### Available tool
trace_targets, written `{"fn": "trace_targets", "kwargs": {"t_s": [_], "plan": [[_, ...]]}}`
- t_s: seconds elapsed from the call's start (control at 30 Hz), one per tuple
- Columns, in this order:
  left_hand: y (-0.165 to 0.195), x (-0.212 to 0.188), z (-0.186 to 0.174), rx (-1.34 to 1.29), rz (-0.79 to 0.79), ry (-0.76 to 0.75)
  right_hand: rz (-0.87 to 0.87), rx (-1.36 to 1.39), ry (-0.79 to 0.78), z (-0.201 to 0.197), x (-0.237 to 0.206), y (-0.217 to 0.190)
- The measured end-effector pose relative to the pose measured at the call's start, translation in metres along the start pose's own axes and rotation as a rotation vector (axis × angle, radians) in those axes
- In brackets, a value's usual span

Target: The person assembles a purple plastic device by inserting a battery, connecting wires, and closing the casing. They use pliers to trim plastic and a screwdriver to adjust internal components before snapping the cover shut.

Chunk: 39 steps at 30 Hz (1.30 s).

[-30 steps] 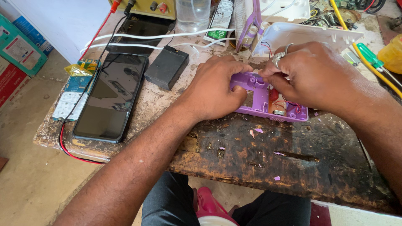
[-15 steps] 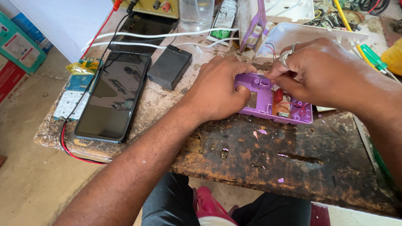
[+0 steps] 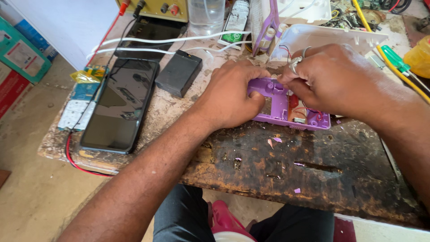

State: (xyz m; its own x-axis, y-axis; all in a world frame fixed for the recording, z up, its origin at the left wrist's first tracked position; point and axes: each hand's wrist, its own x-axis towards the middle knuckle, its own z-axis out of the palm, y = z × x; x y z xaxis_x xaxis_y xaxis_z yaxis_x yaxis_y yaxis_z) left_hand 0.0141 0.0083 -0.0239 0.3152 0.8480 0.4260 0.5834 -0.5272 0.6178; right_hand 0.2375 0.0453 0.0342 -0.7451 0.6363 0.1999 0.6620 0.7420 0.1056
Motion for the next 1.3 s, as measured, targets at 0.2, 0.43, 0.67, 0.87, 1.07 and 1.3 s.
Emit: {"fn": "trace_targets", "kwargs": {"t_s": [0.2,0.43,0.67,0.87,1.07,1.3], "plan": [[-0.001,0.000,-0.002,0.013,-0.005,-0.017,-0.018,0.167,0.001,-0.012,0.001,0.001],[-0.003,0.000,0.001,0.016,0.043,0.006,-0.038,0.111,0.033,-0.005,0.004,-0.001],[-0.001,0.001,0.000,0.016,0.021,0.001,-0.062,0.127,0.067,-0.007,-0.003,-0.002],[-0.001,0.000,0.000,-0.002,0.003,0.002,0.020,0.065,-0.031,-0.010,0.001,-0.002],[0.000,0.000,0.000,-0.002,-0.013,-0.015,-0.039,0.134,-0.026,-0.016,0.001,0.001],[0.001,0.002,0.000,0.027,0.027,-0.007,0.004,0.052,-0.010,-0.002,0.002,0.000]]}}
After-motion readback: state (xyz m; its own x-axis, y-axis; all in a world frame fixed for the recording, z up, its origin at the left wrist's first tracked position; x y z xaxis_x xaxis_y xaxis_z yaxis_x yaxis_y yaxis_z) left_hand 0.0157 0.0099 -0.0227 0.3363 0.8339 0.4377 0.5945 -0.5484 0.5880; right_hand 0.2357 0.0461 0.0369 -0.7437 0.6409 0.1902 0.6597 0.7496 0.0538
